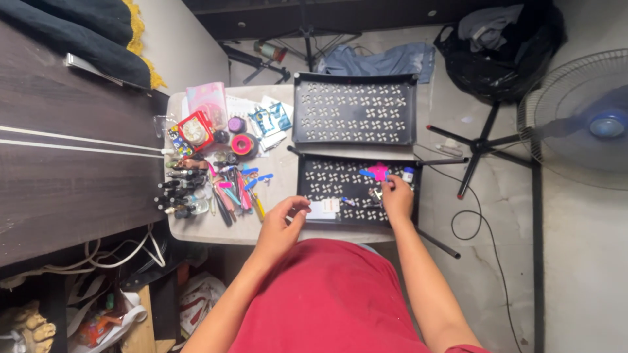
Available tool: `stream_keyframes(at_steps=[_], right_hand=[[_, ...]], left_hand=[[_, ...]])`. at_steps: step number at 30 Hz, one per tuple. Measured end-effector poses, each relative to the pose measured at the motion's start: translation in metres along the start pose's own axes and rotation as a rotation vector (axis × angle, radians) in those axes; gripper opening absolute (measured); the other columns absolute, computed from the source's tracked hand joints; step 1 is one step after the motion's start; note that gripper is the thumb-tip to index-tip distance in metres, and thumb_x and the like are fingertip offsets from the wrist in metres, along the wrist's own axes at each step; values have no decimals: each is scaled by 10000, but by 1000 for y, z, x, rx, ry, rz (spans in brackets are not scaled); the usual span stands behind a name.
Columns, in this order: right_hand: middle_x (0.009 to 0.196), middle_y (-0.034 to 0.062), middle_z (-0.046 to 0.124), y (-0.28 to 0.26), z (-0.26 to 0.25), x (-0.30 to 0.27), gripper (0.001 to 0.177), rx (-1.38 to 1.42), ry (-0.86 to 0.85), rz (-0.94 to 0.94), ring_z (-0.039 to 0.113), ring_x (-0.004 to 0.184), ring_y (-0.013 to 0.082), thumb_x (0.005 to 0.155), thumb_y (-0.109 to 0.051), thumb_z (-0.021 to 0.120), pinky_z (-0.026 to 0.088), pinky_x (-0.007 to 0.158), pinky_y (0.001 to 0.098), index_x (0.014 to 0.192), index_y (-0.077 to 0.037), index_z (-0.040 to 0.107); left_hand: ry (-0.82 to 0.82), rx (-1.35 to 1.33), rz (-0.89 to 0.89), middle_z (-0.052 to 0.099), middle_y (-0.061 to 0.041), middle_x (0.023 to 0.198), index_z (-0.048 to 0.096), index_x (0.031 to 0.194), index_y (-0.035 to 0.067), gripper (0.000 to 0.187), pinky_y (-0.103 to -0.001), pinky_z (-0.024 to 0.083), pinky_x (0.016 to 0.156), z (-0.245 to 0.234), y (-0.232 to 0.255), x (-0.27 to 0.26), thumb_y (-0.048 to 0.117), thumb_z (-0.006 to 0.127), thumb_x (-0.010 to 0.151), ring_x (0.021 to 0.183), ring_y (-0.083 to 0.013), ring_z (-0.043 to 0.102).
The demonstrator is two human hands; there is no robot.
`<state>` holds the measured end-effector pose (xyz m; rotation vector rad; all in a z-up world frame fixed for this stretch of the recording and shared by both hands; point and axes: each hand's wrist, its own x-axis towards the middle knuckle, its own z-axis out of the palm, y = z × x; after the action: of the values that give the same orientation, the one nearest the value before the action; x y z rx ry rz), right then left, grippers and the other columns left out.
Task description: Clear items from a plastic tray and clean it using a spray and cloth.
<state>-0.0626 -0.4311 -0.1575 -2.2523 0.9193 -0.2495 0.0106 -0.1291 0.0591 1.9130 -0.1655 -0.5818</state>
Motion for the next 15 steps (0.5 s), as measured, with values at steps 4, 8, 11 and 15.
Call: stream_keyframes(at_steps=[4, 8, 11, 15], right_hand=[[934, 121, 732, -2, 8, 4, 247, 46, -33, 57, 716, 840, 308, 855, -192, 775, 565, 776, 416, 1077, -88, 749], [910, 61, 719, -10, 7, 5, 219, -47, -40, 31, 701, 839, 301, 853, -189, 775, 548, 728, 441, 1054, -117, 727], [918, 48, 707, -10, 6, 3, 187, -79, -52, -25, 696, 844, 304, 879, -183, 756, 543, 711, 447, 1054, -136, 710], [919, 30, 697, -14, 6, 1, 94, -100, -51, -23, 699, 843, 288, 885, -189, 742, 540, 692, 440, 964, -163, 698]], left_hand=[[-7, -60, -7, 760, -37, 954, 693, 1109, 45, 199, -242, 529, 624, 12, -4, 1, 98, 622, 931, 783, -88, 667], [13, -10, -13, 766, -42, 950, 702, 1099, 49, 197, -249, 516, 615, 14, 0, 4, 105, 628, 925, 795, -92, 670], [12, -5, -16, 765, -42, 952, 698, 1097, 50, 194, -248, 524, 618, 15, -2, 4, 109, 627, 926, 810, -92, 685], [8, 28, -17, 763, -45, 956, 703, 1087, 47, 191, -254, 522, 613, 14, -3, 4, 105, 633, 920, 816, -102, 695]])
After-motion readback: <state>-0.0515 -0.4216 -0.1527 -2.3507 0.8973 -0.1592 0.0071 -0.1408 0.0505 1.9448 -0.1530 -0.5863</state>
